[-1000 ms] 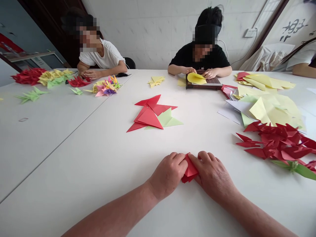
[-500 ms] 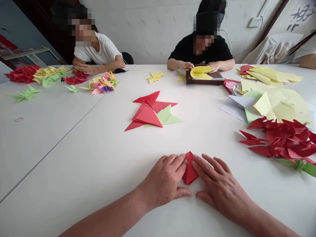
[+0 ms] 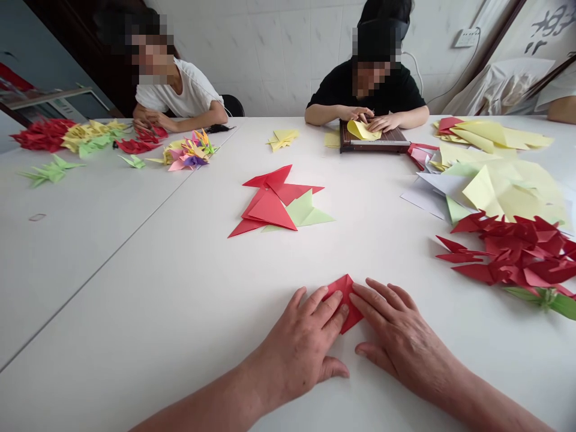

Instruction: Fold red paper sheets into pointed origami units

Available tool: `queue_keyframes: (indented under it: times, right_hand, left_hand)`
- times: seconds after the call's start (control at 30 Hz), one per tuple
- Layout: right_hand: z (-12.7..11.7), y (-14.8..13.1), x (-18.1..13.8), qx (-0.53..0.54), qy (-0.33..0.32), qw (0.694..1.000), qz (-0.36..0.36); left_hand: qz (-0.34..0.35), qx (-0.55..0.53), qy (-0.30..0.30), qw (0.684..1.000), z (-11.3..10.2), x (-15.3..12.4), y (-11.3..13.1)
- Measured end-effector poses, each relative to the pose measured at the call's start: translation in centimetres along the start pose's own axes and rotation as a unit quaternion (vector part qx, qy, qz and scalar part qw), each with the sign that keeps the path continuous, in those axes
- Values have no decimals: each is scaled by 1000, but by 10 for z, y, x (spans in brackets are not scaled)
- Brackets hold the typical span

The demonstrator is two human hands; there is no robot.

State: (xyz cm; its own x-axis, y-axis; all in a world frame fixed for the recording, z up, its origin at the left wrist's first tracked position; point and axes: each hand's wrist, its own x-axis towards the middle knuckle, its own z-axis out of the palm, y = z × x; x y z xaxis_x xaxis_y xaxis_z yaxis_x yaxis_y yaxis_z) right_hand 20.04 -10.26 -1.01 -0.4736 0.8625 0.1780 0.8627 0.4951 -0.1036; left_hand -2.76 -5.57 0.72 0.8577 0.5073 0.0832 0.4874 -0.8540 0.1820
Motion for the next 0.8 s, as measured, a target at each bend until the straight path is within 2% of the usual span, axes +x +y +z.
queue_keyframes:
  times: [0.13, 0.37, 0.8]
  right_hand:
    - [3, -5, 10, 2, 1, 1000, -24]
    - [8, -6, 13, -1, -12, 1000, -13]
    - [11, -1, 15, -25, 12, 999, 33]
  left_hand:
    - [-12, -20, -14, 1000, -3, 1, 0]
    - [-50, -18, -25, 998, -6, 4, 7]
    - [-59, -2, 4, 998, -2, -1, 5]
